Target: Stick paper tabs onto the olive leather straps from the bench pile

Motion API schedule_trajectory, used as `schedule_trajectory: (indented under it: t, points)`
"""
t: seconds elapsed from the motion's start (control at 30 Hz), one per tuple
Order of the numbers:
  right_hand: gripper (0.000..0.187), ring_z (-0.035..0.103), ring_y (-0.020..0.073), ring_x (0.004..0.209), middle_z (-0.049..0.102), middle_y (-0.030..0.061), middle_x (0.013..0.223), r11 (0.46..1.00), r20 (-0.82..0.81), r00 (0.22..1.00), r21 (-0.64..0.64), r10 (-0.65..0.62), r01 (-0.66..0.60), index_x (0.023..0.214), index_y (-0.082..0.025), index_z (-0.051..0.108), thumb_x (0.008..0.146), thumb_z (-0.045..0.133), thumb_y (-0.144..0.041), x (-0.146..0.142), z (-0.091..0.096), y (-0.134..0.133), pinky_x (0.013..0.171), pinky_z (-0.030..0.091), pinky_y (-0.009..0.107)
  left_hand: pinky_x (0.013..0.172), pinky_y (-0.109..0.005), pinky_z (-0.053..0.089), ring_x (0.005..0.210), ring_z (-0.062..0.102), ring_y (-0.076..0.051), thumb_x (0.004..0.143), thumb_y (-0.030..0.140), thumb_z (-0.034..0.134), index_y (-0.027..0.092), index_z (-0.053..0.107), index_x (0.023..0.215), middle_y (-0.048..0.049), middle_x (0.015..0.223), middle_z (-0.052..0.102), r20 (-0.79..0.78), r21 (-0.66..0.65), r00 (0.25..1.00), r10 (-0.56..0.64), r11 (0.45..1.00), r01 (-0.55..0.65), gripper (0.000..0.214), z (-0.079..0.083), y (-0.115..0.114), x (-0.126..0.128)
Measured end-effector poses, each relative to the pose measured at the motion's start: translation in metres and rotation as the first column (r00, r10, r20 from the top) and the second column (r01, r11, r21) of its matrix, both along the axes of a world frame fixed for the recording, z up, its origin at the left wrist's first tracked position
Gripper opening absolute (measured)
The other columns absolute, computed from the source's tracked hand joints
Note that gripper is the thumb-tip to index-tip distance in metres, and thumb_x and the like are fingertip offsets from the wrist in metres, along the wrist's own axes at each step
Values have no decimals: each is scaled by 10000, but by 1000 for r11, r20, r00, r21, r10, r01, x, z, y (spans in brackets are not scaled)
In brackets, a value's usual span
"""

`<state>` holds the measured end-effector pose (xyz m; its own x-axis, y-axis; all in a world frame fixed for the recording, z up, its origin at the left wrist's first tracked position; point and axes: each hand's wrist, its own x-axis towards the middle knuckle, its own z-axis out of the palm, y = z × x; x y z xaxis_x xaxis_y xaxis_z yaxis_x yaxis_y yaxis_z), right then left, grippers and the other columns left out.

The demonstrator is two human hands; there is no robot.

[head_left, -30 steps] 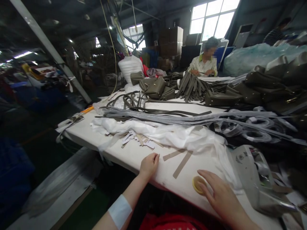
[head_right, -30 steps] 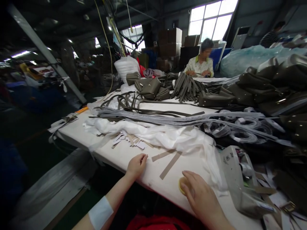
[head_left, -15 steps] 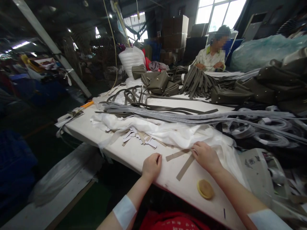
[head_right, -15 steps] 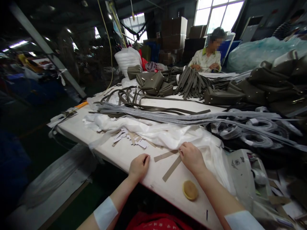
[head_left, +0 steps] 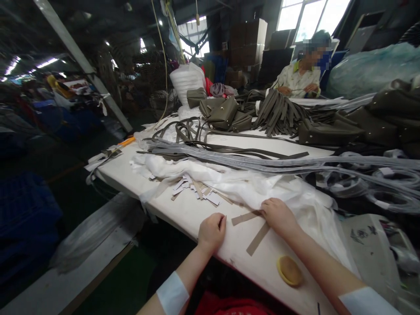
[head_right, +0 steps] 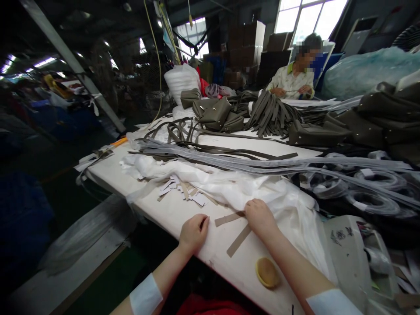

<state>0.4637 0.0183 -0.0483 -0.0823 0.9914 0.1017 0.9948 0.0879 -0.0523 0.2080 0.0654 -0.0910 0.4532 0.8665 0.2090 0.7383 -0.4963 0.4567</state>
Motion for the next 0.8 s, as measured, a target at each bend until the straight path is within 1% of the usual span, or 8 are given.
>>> schedule_trajectory:
  t: [0.17, 0.27, 0.33, 0.47, 0.6, 0.73, 0.77, 0.8]
  points:
    - [141, 630, 230, 802, 685, 83, 828, 994, -32, 993, -6, -109, 109, 759, -180, 641, 851, 632, -286, -1, 3, -13, 734, 439, 328, 725, -311, 460, 785, 648, -204, 957, 300, 442, 209, 641, 862, -54, 840, 706, -1, -1, 1000, 2, 1000, -2, 238, 1, 0, 0]
    - [263, 623, 237, 801, 670, 78, 819, 991, -95, 987, -17, -131, 130, 755, -187, 602, 812, 679, -433, -3, 4, -18, 732, 436, 329, 722, -313, 459, 780, 647, -205, 957, 294, 439, 207, 641, 861, -56, 835, 704, -2, -3, 1000, 4, 1000, -4, 240, 1, -1, 0]
    - [321, 619, 239, 793, 663, 74, 803, 990, -140, 981, -29, -138, 135, 754, -189, 589, 817, 658, -496, -3, 5, -21, 724, 437, 330, 721, -315, 459, 781, 648, -207, 958, 293, 437, 207, 642, 862, -55, 838, 705, -3, -3, 1000, 5, 1000, -5, 243, 2, -1, 0]
    - [225, 620, 213, 771, 665, 52, 789, 988, -249, 956, -55, -153, 144, 750, -199, 593, 877, 583, -384, -2, 8, -28, 706, 428, 306, 723, -314, 460, 789, 650, -206, 958, 295, 439, 211, 641, 866, -52, 850, 709, -4, -2, 1000, 6, 1000, -6, 237, 1, -2, 1]
    - [125, 612, 185, 730, 668, 15, 763, 984, -374, 910, -50, -180, 173, 725, -222, 591, 836, 590, -279, -1, 15, -33, 673, 419, 274, 723, -312, 462, 793, 652, -206, 958, 292, 438, 210, 639, 865, -56, 845, 708, -5, 1, 1000, 7, 1000, -7, 236, 1, -2, 1]
    - [106, 615, 211, 755, 665, 31, 735, 986, -312, 936, -8, -162, 168, 704, -220, 595, 803, 594, -256, -2, 21, -34, 699, 428, 291, 731, -311, 464, 802, 654, -207, 960, 297, 435, 209, 638, 874, -60, 853, 708, -4, 2, 1000, 1, 1000, -1, 237, 1, -1, 1]
    - [44, 628, 226, 788, 683, 45, 762, 987, -269, 950, -25, -159, 158, 770, -213, 632, 791, 597, -231, -2, 21, -35, 719, 433, 301, 730, -310, 463, 799, 653, -206, 960, 298, 436, 210, 637, 870, -59, 849, 707, -4, 2, 1000, 0, 1000, 0, 237, 1, -1, 1]
    - [119, 643, 243, 826, 705, 64, 807, 987, -219, 963, -61, -158, 149, 877, -201, 665, 780, 596, -201, -3, 21, -35, 738, 436, 312, 728, -310, 461, 796, 652, -206, 961, 299, 436, 211, 635, 866, -57, 845, 705, -5, 3, 1000, -1, 1000, 1, 238, 1, -1, 1]
